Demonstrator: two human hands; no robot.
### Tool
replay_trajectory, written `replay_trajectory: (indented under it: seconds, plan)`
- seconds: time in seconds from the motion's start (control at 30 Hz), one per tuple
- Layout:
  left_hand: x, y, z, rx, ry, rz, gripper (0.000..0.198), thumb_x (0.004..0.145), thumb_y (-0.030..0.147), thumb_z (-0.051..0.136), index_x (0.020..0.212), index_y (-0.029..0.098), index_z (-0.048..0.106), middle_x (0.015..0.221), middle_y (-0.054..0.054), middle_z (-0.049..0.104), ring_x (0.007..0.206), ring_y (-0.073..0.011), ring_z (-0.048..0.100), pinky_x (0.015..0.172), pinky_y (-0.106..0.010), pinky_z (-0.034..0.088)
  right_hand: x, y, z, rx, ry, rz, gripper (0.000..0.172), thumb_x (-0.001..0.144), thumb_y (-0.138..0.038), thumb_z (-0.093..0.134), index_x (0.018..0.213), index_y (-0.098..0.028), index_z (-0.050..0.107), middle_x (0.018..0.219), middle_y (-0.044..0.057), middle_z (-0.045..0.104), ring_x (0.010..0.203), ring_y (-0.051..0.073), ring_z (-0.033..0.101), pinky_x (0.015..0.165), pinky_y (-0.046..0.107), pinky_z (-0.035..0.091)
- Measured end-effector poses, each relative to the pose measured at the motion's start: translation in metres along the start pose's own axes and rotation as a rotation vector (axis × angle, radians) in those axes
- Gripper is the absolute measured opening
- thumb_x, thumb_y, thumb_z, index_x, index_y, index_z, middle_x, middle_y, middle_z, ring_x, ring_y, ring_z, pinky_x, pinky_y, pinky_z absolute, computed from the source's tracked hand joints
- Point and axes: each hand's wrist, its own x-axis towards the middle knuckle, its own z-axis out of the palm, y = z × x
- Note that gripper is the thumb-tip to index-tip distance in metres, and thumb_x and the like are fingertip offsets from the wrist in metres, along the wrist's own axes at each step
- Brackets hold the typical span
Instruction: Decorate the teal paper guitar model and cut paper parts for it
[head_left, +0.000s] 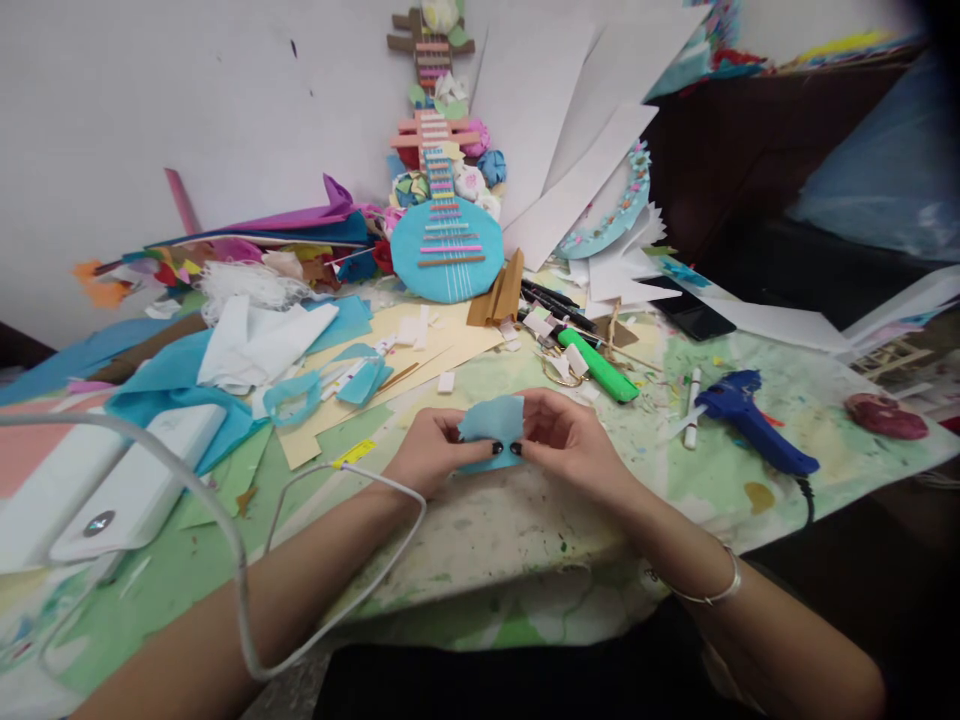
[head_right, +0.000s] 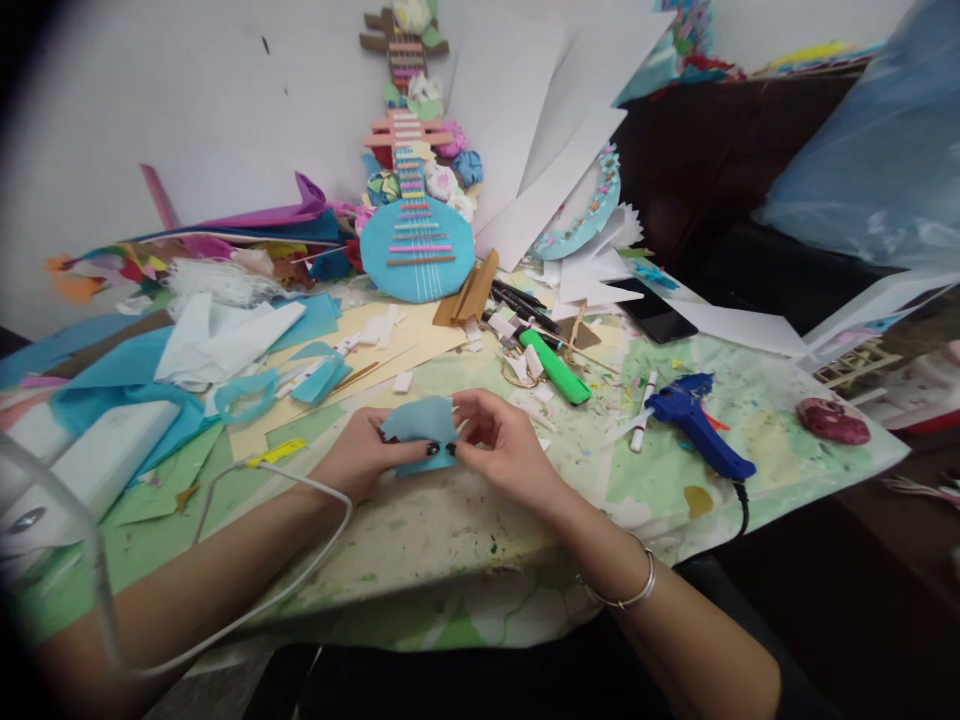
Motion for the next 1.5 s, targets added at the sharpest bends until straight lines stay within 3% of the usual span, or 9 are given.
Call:
replay_trajectory:
  seconds: [0.1, 0.4, 0.63, 1.03, 1.33, 1.5]
  plan:
    - [-0.002, 0.004, 0.003, 0.022, 0.019, 0.010, 0.026, 0.049, 0.018, 0.078, 0.072, 0.011, 0.068, 0.061, 0.001, 0.065, 0.056, -0.0116, 0.055, 0.054, -0.023, 0.044, -0.001, 0.002, -0.001, -0.030, -0.015, -0.015, 0.042, 0.071, -0.017, 0.067, 0.110, -0.023, 0.052, 0.090, 0.002, 0.055, 0.071, 0.012, 0.056, 0.064, 0.027, 0.048]
    - [-0.002, 0.004, -0.001, 0.108, 0.025, 0.036, 0.028, 0.049, 0.023, 0.081, 0.070, 0.012, 0.066, 0.059, 0.002, 0.061, 0.055, -0.0110, 0.052, 0.052, -0.022, 0.040, -0.006, 0.001, -0.001, -0.232, -0.059, -0.018, 0.043, 0.075, -0.016, 0.062, 0.116, -0.024, 0.049, 0.095, 0.001, 0.051, 0.069, 0.010, 0.057, 0.061, 0.024, 0.048]
    - [0.000, 0.005, -0.005, 0.051, -0.102, -0.044, 0.032, 0.048, 0.018, 0.080, 0.077, 0.012, 0.067, 0.064, 0.001, 0.063, 0.057, -0.0109, 0.054, 0.054, -0.022, 0.042, -0.009, -0.001, 0.002, -0.171, -0.112, 0.043, 0.047, 0.073, -0.018, 0.065, 0.116, -0.025, 0.047, 0.099, 0.002, 0.051, 0.063, 0.008, 0.057, 0.057, 0.023, 0.049]
    - [-0.008, 0.006, 0.003, 0.203, -0.001, 0.154, 0.022, 0.054, 0.017, 0.074, 0.074, 0.013, 0.066, 0.063, 0.003, 0.061, 0.059, -0.0111, 0.054, 0.054, -0.021, 0.042, -0.019, 0.004, 0.006, -0.326, -0.040, 0.019, 0.050, 0.071, -0.010, 0.059, 0.117, -0.023, 0.044, 0.094, 0.003, 0.058, 0.068, 0.012, 0.062, 0.064, 0.027, 0.053]
    - [-0.002, -0.004, -0.001, 0.151, -0.031, 0.137, 0.031, 0.056, 0.022, 0.076, 0.083, 0.013, 0.064, 0.073, 0.000, 0.064, 0.065, -0.0134, 0.060, 0.060, -0.023, 0.048, -0.021, 0.008, 0.006, -0.404, -0.050, -0.058, 0.053, 0.073, -0.008, 0.056, 0.121, -0.026, 0.041, 0.083, 0.000, 0.061, 0.070, 0.014, 0.059, 0.065, 0.027, 0.051]
    - [0.000, -0.004, -0.005, 0.125, -0.137, 0.143, 0.059, 0.049, 0.021, 0.083, 0.101, 0.016, 0.057, 0.089, -0.003, 0.066, 0.077, -0.0157, 0.063, 0.067, -0.025, 0.051, -0.021, 0.008, 0.005, -0.354, -0.043, -0.031, 0.052, 0.073, -0.007, 0.056, 0.120, -0.024, 0.042, 0.083, 0.000, 0.060, 0.071, 0.014, 0.059, 0.065, 0.028, 0.050]
